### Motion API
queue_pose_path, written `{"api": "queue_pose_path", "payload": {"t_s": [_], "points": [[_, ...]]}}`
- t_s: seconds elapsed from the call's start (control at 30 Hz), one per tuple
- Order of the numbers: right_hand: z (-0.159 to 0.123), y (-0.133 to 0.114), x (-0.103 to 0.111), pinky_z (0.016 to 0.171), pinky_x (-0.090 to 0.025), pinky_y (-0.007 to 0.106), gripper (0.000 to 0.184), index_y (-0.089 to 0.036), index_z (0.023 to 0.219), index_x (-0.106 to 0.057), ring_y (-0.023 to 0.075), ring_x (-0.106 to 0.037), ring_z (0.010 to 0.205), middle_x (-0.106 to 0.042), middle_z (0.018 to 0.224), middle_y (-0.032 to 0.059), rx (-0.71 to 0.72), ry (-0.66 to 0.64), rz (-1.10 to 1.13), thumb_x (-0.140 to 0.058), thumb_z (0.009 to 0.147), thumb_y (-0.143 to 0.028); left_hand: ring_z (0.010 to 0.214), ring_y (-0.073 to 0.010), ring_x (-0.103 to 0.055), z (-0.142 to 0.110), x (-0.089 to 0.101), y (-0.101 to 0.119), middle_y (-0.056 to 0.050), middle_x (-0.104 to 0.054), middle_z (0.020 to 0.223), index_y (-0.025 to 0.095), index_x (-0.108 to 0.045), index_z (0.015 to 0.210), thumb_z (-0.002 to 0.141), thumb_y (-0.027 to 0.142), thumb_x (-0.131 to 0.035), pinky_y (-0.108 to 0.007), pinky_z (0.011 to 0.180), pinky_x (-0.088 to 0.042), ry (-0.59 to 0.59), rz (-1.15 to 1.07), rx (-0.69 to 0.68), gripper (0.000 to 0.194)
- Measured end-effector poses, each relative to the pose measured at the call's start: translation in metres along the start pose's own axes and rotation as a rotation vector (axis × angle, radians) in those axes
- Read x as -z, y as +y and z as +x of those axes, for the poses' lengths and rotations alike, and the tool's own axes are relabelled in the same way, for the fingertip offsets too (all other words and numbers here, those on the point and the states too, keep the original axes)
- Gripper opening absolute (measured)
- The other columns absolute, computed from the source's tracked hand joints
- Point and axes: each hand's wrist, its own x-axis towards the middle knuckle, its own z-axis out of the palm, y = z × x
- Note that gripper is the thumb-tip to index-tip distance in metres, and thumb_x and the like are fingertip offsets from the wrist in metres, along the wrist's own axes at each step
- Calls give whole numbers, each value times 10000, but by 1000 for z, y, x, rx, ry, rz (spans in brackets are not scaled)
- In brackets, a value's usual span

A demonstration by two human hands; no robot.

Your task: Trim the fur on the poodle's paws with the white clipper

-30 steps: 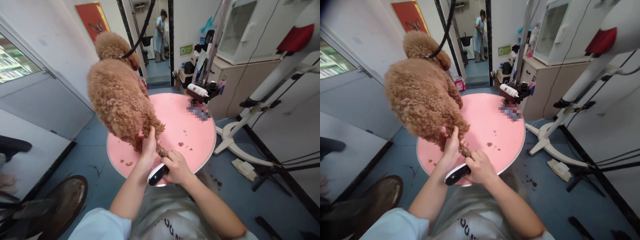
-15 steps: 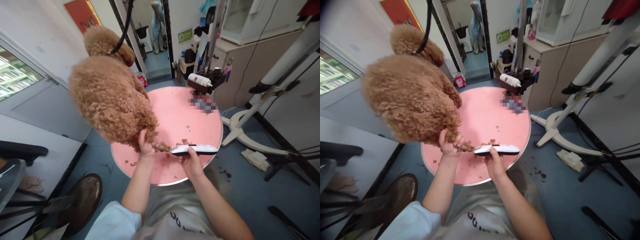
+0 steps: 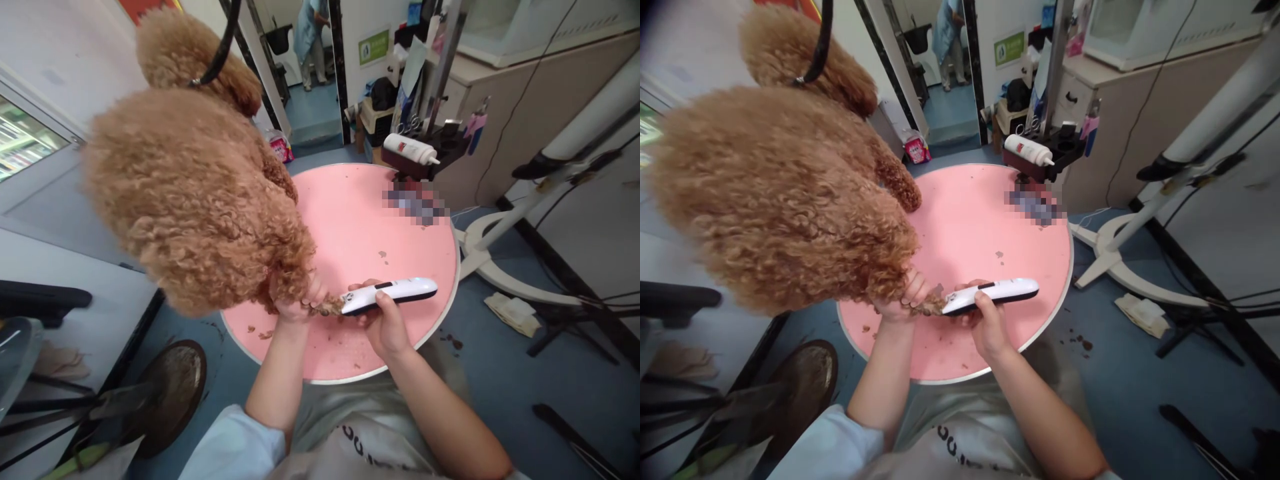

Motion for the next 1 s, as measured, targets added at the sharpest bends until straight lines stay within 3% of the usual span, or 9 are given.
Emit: {"api": "queue_pose_path", "payload": {"t_s": [0.13, 0.3, 0.37, 0.53, 0.67, 0.77, 0.87, 1.0], "points": [[-4, 4, -3, 412, -471, 186, 337, -215, 900, -571, 127, -642, 593, -713, 887, 32, 76, -38, -39, -748, 682, -402, 295, -35, -111, 1, 2, -1, 83, -266, 425, 163, -630, 710, 747, 581, -548, -193, 260, -137, -76, -9, 0, 428], [-7, 10, -8, 527, -524, 242, 385, -249, 996, -577, 162, -661, 747, -691, 1025, 48, 88, -152, -31, -746, 699, -428, 287, -45, -150, 1, 6, -1, 72, -235, 401, 174, -549, 569, 747, 577, -543, -202, 273, -154, -53, 10, 44, 440], [-9, 10, -4, 586, -541, 267, 404, -272, 1039, -573, 167, -659, 795, -677, 1089, 48, 121, -153, -23, -731, 713, -451, 286, -47, -154, 0, 6, 0, 72, -234, 394, 176, -541, 567, 746, 568, -548, -204, 275, -157, -52, 6, 49, 431], [-20, 12, 15, 735, -549, 366, 341, -281, 1005, -566, 221, -635, 947, -652, 1094, 49, 379, -127, -177, -690, 735, -449, 303, -54, -155, -3, 6, 1, 70, -248, 403, 179, -539, 588, 783, 561, -500, -212, 283, -167, -16, 3, 59, 432], [-27, 19, 21, 908, -483, 474, 422, -277, 1079, -518, 278, -579, 1110, -603, 1194, 83, 410, -191, -327, -701, 724, -415, 312, -56, -183, -5, 8, 0, 64, -255, 407, 182, -492, 542, 791, 567, -490, -213, 300, -212, -43, -3, 75, 458], [-29, 20, 20, 814, -525, 416, 462, -284, 1121, -482, 277, -572, 1124, -556, 1279, 96, 407, -161, -310, -683, 737, -444, 312, -56, -187, -5, 7, -1, 63, -251, 403, 182, -468, 524, 779, 569, -509, -206, 299, -209, -53, -20, 73, 465], [-33, 18, 20, 651, -539, 327, 415, -278, 1064, -498, 250, -606, 1011, -594, 1173, 80, 475, -81, -307, -668, 736, -468, 308, -54, -176, -4, 4, -2, 69, -259, 404, 179, -514, 582, 759, 568, -537, -198, 296, -185, -28, -46, 74, 428], [-39, 20, 19, 754, -541, 396, 409, -272, 1039, -507, 258, -601, 1017, -598, 1145, 83, 468, -74, -359, -686, 721, -456, 302, -53, -152, -5, 1, -1, 78, -253, 401, 180, -579, 659, 741, 561, -559, -204, 291, -171, -8, -36, 90, 391]]}}
